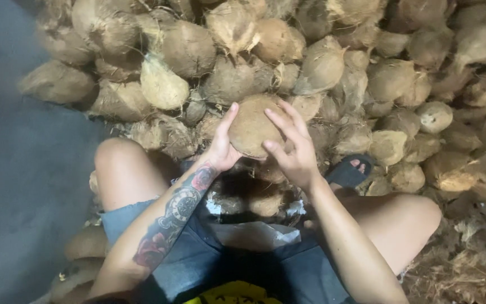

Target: The person sits on the floor and repeatedly peels the fibrous husk off coconuts by hand. They rotate each coconut and pull away strands of husk, then place the cleaned coconut aside.

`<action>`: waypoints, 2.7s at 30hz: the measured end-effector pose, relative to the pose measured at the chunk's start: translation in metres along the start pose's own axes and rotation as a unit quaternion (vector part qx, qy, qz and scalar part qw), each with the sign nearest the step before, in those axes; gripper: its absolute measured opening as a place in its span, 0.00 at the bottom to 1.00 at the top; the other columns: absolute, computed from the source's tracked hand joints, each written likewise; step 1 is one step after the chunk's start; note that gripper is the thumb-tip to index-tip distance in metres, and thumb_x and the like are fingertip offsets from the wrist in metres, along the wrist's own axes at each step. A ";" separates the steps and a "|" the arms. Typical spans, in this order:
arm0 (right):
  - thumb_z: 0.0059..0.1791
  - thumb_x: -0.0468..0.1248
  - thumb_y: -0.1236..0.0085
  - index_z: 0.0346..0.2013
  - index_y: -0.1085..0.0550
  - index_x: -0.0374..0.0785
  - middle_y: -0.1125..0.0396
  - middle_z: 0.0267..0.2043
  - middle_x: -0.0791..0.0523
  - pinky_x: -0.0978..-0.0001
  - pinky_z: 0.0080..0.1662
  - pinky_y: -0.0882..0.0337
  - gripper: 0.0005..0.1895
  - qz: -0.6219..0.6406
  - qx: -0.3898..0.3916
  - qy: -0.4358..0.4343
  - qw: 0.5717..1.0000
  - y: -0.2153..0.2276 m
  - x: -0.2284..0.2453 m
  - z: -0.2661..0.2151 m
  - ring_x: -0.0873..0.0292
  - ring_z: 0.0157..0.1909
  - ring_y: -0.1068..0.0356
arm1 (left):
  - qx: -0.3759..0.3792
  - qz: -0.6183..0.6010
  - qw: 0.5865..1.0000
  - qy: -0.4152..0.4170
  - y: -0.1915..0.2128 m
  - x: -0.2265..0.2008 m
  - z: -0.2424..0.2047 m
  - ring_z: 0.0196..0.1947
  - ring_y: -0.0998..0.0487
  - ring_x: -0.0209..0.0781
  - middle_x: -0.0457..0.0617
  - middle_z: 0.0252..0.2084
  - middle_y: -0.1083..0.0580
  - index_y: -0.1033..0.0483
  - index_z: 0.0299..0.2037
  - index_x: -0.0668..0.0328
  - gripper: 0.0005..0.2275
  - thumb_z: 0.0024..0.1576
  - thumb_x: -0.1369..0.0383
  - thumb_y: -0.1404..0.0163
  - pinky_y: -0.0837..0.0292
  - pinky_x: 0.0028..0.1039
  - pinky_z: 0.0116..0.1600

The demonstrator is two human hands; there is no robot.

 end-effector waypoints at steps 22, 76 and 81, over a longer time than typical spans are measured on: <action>0.55 0.32 0.37 0.29 0.27 0.39 0.31 0.32 0.50 0.57 0.44 0.32 0.11 -0.158 -0.304 0.004 0.940 0.045 -0.116 0.013 0.42 0.37 0.30 | -0.073 -0.056 0.995 -0.027 0.002 -0.011 -0.021 0.58 0.21 0.66 0.68 0.60 0.24 0.29 0.67 0.67 0.37 0.50 0.51 0.37 0.25 0.61 0.61; 0.54 0.32 0.39 0.31 0.26 0.35 0.37 0.22 0.61 0.78 0.29 0.46 0.08 0.113 -0.388 -0.203 0.892 0.011 -0.144 -0.015 0.69 0.25 0.42 | 0.023 0.105 0.983 -0.150 0.040 0.014 0.040 0.58 0.23 0.63 0.64 0.61 0.28 0.33 0.67 0.49 0.28 0.56 0.56 0.40 0.21 0.57 0.58; 0.57 0.32 0.44 0.49 0.22 0.37 0.30 0.39 0.58 0.77 0.44 0.30 0.07 0.278 -0.225 -0.128 0.925 0.000 -0.090 0.001 0.67 0.39 0.32 | -0.031 -0.006 0.998 -0.051 0.023 0.010 0.015 0.57 0.20 0.60 0.62 0.62 0.25 0.29 0.66 0.54 0.33 0.53 0.47 0.42 0.22 0.58 0.57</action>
Point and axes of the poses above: each hand's wrist, its own z-axis towards the middle knuckle, its own y-axis out of the back of the hand, x = y × z, the point moved 9 cm from there along z, towards the middle knuckle
